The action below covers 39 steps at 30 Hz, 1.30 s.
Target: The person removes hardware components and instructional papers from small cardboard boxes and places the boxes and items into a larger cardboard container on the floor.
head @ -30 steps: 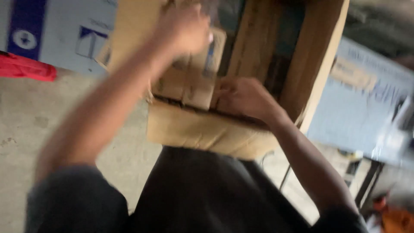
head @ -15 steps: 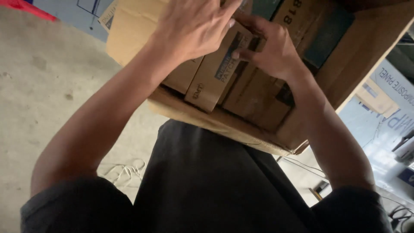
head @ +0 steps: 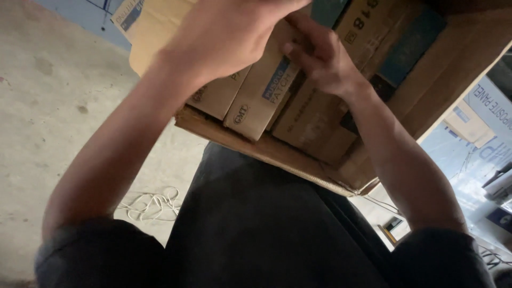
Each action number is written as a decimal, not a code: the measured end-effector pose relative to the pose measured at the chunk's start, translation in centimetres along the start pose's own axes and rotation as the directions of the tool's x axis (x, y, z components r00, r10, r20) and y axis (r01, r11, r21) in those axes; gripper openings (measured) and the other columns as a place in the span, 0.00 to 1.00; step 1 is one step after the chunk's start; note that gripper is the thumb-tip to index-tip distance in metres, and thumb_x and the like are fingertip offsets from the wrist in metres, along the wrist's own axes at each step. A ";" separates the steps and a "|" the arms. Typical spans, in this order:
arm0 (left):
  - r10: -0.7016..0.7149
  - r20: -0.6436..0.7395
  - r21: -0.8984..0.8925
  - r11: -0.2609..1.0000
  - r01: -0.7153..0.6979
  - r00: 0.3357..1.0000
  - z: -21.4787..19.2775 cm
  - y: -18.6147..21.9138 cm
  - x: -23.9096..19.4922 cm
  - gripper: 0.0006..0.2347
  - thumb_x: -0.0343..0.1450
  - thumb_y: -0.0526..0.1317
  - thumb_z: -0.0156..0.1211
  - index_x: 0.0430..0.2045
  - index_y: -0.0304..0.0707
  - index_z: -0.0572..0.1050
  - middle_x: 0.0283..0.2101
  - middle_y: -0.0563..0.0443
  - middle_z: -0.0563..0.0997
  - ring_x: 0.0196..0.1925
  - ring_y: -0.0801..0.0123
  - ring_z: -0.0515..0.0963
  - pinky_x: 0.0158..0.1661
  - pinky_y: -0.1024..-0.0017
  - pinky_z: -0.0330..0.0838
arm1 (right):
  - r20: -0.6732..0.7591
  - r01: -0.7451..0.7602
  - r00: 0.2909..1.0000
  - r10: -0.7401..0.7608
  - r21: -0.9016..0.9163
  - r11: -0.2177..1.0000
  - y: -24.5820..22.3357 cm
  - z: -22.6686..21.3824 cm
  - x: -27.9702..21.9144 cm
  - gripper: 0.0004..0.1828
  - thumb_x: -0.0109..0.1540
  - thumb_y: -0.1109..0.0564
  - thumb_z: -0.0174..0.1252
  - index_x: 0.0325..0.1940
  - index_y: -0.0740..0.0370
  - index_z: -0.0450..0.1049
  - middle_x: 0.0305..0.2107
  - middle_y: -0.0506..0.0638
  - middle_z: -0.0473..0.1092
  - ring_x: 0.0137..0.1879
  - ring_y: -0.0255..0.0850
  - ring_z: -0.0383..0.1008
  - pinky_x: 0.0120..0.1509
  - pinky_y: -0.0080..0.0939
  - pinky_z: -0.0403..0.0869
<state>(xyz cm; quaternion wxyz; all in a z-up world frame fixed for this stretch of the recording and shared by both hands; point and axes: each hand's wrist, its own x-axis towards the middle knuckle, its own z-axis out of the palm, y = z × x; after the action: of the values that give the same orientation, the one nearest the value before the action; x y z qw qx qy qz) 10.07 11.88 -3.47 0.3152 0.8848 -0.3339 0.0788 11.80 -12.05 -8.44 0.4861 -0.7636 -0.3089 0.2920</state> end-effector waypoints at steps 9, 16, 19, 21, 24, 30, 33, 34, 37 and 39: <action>-0.278 -0.310 0.151 0.930 0.336 0.909 5.4 8.8 -21.3 0.37 0.72 0.76 0.73 0.71 0.78 0.57 0.81 0.47 0.35 0.83 0.51 0.29 0.77 0.32 0.20 | 0.040 -0.537 0.818 0.573 -0.303 0.787 -3.0 -1.5 2.4 0.42 0.67 0.34 0.50 0.80 0.50 0.45 0.76 0.61 0.40 0.78 0.64 0.45 0.72 0.74 0.53; -0.192 -0.638 0.044 0.958 0.284 0.746 17.3 5.3 -23.0 0.14 0.78 0.43 0.67 0.56 0.67 0.75 0.79 0.40 0.43 0.81 0.36 0.37 0.76 0.30 0.35 | 0.321 -0.023 0.946 0.048 -0.082 0.996 4.0 -3.7 4.3 0.31 0.75 0.52 0.45 0.80 0.47 0.41 0.77 0.54 0.41 0.82 0.62 0.40 0.85 0.69 0.50; -0.158 -0.566 0.161 0.941 0.297 0.809 17.5 5.6 -24.1 0.21 0.79 0.41 0.70 0.65 0.62 0.69 0.72 0.23 0.51 0.80 0.51 0.46 0.75 0.32 0.37 | 0.248 -0.097 0.965 0.079 0.059 0.994 3.4 -2.9 4.1 0.30 0.75 0.53 0.44 0.80 0.56 0.45 0.77 0.58 0.46 0.83 0.54 0.43 0.83 0.54 0.44; -0.093 -0.559 0.197 0.950 0.241 0.824 18.8 4.2 -24.2 0.18 0.80 0.47 0.66 0.63 0.71 0.69 0.76 0.27 0.44 0.82 0.54 0.39 0.75 0.32 0.35 | 0.209 -0.463 0.857 0.471 -0.089 0.882 0.4 -2.0 4.1 0.40 0.70 0.42 0.44 0.80 0.54 0.37 0.79 0.57 0.33 0.83 0.55 0.31 0.81 0.62 0.36; -0.129 -0.564 0.090 0.972 0.215 0.816 17.8 3.8 -23.2 0.20 0.80 0.44 0.68 0.64 0.76 0.69 0.80 0.42 0.39 0.81 0.40 0.28 0.78 0.42 0.27 | 0.383 0.197 0.897 -0.223 0.107 0.975 5.5 -2.9 5.1 0.30 0.78 0.55 0.40 0.83 0.52 0.37 0.80 0.52 0.35 0.87 0.53 0.31 0.92 0.58 0.37; -0.041 -0.526 0.302 0.925 0.231 0.849 15.1 5.9 -20.1 0.29 0.82 0.64 0.47 0.76 0.62 0.48 0.77 0.80 0.43 0.80 0.45 0.43 0.68 0.20 0.39 | 0.376 0.146 0.912 -0.167 0.084 0.986 3.2 -2.7 5.4 0.31 0.77 0.53 0.39 0.83 0.57 0.38 0.80 0.52 0.35 0.87 0.47 0.30 0.89 0.51 0.34; -0.045 -0.534 0.215 0.959 0.187 0.844 15.5 5.1 -21.0 0.22 0.83 0.59 0.52 0.72 0.64 0.59 0.75 0.70 0.54 0.80 0.49 0.45 0.72 0.26 0.38 | 0.120 -0.325 0.944 0.307 0.185 0.927 7.2 -3.6 4.1 0.49 0.61 0.23 0.46 0.80 0.46 0.46 0.79 0.53 0.42 0.84 0.53 0.39 0.79 0.66 0.35; -0.031 -0.540 0.223 0.958 0.179 0.841 16.2 4.8 -21.4 0.22 0.83 0.59 0.52 0.72 0.64 0.59 0.75 0.70 0.54 0.80 0.49 0.45 0.72 0.26 0.38 | 0.111 -0.315 0.948 0.299 0.178 0.932 10.1 -5.6 3.4 0.49 0.61 0.23 0.46 0.80 0.46 0.46 0.79 0.53 0.42 0.84 0.53 0.39 0.79 0.66 0.35; -0.018 -0.462 0.239 0.960 0.143 0.887 16.2 4.3 -22.2 0.20 0.81 0.51 0.64 0.65 0.78 0.63 0.72 0.68 0.58 0.78 0.40 0.41 0.67 0.18 0.38 | -0.256 -0.086 0.912 -0.320 -0.883 0.461 11.6 -8.6 1.5 0.04 0.72 0.52 0.65 0.50 0.45 0.83 0.45 0.44 0.80 0.45 0.41 0.75 0.37 0.42 0.66; -0.154 -0.642 0.008 0.978 0.207 0.751 14.6 5.2 -21.2 0.39 0.60 0.72 0.78 0.62 0.65 0.68 0.75 0.42 0.50 0.79 0.43 0.50 0.76 0.30 0.36 | -0.244 0.221 0.959 -0.148 0.307 0.926 1.4 -10.3 -1.9 0.30 0.78 0.45 0.28 0.80 0.65 0.42 0.78 0.68 0.41 0.87 0.65 0.39 0.87 0.64 0.45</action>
<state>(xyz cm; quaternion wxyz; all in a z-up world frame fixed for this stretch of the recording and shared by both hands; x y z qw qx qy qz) -10.52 11.45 -19.81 0.3809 0.8451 -0.1168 0.3565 18.52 -19.74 -5.81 0.6635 -0.6654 -0.2718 0.2077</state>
